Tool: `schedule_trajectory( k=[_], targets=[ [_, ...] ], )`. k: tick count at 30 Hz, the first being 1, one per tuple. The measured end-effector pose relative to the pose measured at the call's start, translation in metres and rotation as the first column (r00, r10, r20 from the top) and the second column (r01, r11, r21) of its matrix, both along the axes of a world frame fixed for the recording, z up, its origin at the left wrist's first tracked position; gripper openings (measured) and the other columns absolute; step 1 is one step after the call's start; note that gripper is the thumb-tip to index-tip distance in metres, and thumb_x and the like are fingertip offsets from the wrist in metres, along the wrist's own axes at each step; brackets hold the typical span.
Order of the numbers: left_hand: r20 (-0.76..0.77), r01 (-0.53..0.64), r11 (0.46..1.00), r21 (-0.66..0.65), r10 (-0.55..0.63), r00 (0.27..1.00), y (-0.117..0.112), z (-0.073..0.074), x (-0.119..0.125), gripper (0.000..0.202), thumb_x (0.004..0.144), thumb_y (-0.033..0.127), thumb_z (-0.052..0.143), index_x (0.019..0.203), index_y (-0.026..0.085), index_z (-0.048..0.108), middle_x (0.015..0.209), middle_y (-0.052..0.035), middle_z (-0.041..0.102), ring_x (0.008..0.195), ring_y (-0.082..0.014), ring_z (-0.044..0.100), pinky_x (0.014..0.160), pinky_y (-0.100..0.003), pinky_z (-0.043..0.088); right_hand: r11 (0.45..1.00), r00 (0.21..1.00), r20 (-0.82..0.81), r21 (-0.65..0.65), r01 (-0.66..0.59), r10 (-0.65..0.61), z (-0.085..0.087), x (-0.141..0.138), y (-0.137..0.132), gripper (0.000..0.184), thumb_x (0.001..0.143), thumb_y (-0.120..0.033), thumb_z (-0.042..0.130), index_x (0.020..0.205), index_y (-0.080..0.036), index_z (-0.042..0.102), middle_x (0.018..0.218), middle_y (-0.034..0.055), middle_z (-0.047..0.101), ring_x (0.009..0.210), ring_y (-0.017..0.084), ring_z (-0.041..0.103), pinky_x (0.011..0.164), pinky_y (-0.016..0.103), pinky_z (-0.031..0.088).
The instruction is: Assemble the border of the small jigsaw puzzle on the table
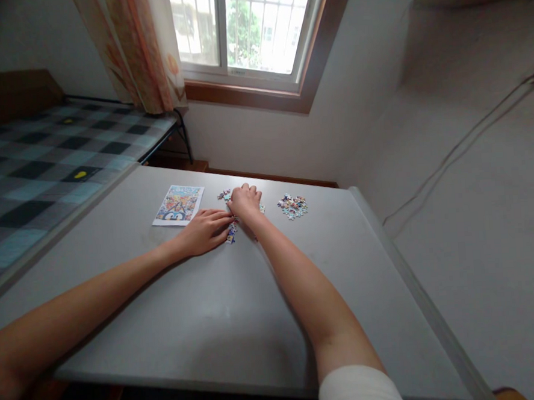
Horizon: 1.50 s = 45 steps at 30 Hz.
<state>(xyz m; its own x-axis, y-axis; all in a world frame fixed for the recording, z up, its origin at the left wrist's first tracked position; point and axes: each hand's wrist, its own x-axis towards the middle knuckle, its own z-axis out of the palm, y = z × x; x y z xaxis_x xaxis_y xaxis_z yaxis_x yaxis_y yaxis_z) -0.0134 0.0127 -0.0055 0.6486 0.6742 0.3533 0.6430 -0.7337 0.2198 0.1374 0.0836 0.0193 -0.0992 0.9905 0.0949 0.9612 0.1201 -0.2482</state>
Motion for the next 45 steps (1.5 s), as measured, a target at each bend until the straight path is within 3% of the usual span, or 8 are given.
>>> schedule_trajectory(
  k=[8,13,17,23,28,33,45],
  targets=[
    [0.018,0.004,1.000,-0.008,-0.003,1.000,0.001,-0.002,0.000,0.037,0.090,0.027,0.047,0.124,0.024,0.062,0.124,-0.0064,0.064,0.118,-0.0251,0.054,0.101,-0.044,0.038,1.000,0.995,-0.100,-0.007,-0.026,0.025,-0.002,-0.002,-0.003,0.019,0.075,-0.032,0.066,0.090,-0.022,0.072,0.111,0.0117,0.062,0.109,0.032,0.051,0.091,0.047,0.040],
    [0.008,0.000,1.000,0.001,0.000,1.000,0.000,0.000,0.001,0.036,0.090,0.026,0.047,0.123,0.023,0.062,0.122,-0.0068,0.064,0.117,-0.0251,0.055,0.100,-0.043,0.039,0.996,0.972,-0.217,0.036,-0.087,0.093,-0.007,-0.003,-0.005,0.011,0.075,-0.022,0.063,0.085,-0.022,0.068,0.091,0.0035,0.070,0.098,0.025,0.059,0.090,0.043,0.042],
    [0.012,0.002,1.000,-0.004,-0.002,1.000,-0.001,0.001,0.001,0.037,0.090,0.027,0.046,0.124,0.023,0.062,0.126,-0.0072,0.063,0.119,-0.0258,0.053,0.101,-0.044,0.038,0.993,0.901,-0.419,0.033,-0.113,0.117,-0.009,0.003,-0.005,0.010,0.076,-0.019,0.065,0.086,-0.021,0.068,0.086,0.0012,0.073,0.083,0.017,0.065,0.084,0.034,0.047],
    [0.027,0.009,1.000,-0.020,-0.008,1.000,0.000,-0.001,0.000,0.037,0.092,0.030,0.045,0.124,0.024,0.062,0.130,-0.0066,0.061,0.121,-0.0250,0.053,0.103,-0.045,0.038,0.968,0.738,-0.637,0.051,-0.246,0.221,0.000,0.039,-0.022,0.011,0.076,-0.017,0.065,0.083,-0.016,0.073,0.085,0.0061,0.075,0.078,0.015,0.068,0.078,0.028,0.051],
    [0.018,0.001,1.000,-0.013,0.000,1.000,0.000,-0.001,0.000,0.036,0.093,0.030,0.045,0.124,0.023,0.061,0.131,-0.0057,0.061,0.121,-0.0245,0.053,0.101,-0.043,0.038,0.955,0.772,-0.592,-0.013,-0.295,0.230,0.003,0.064,-0.052,0.011,0.075,-0.017,0.067,0.082,-0.016,0.075,0.076,0.0040,0.074,0.072,0.016,0.067,0.070,0.026,0.051],
    [-0.002,-0.014,1.000,-0.011,0.014,1.000,0.000,-0.001,-0.001,0.036,0.094,0.033,0.043,0.124,0.023,0.061,0.132,-0.0060,0.060,0.120,-0.0243,0.054,0.101,-0.043,0.038,0.949,0.810,-0.534,-0.047,-0.313,0.241,-0.002,0.065,-0.079,0.010,0.076,-0.017,0.066,0.078,-0.020,0.075,0.077,0.0016,0.075,0.075,0.016,0.067,0.076,0.027,0.050],
    [0.012,0.000,1.000,-0.001,0.000,1.000,-0.001,0.000,-0.003,0.037,0.089,0.036,0.050,0.123,0.025,0.062,0.131,-0.0059,0.060,0.120,-0.0255,0.053,0.101,-0.043,0.038,0.961,0.873,-0.426,-0.032,-0.276,0.237,-0.002,0.056,-0.096,0.013,0.078,-0.019,0.065,0.079,-0.024,0.076,0.078,0.0001,0.075,0.075,0.016,0.066,0.078,0.028,0.044]
  ],
)
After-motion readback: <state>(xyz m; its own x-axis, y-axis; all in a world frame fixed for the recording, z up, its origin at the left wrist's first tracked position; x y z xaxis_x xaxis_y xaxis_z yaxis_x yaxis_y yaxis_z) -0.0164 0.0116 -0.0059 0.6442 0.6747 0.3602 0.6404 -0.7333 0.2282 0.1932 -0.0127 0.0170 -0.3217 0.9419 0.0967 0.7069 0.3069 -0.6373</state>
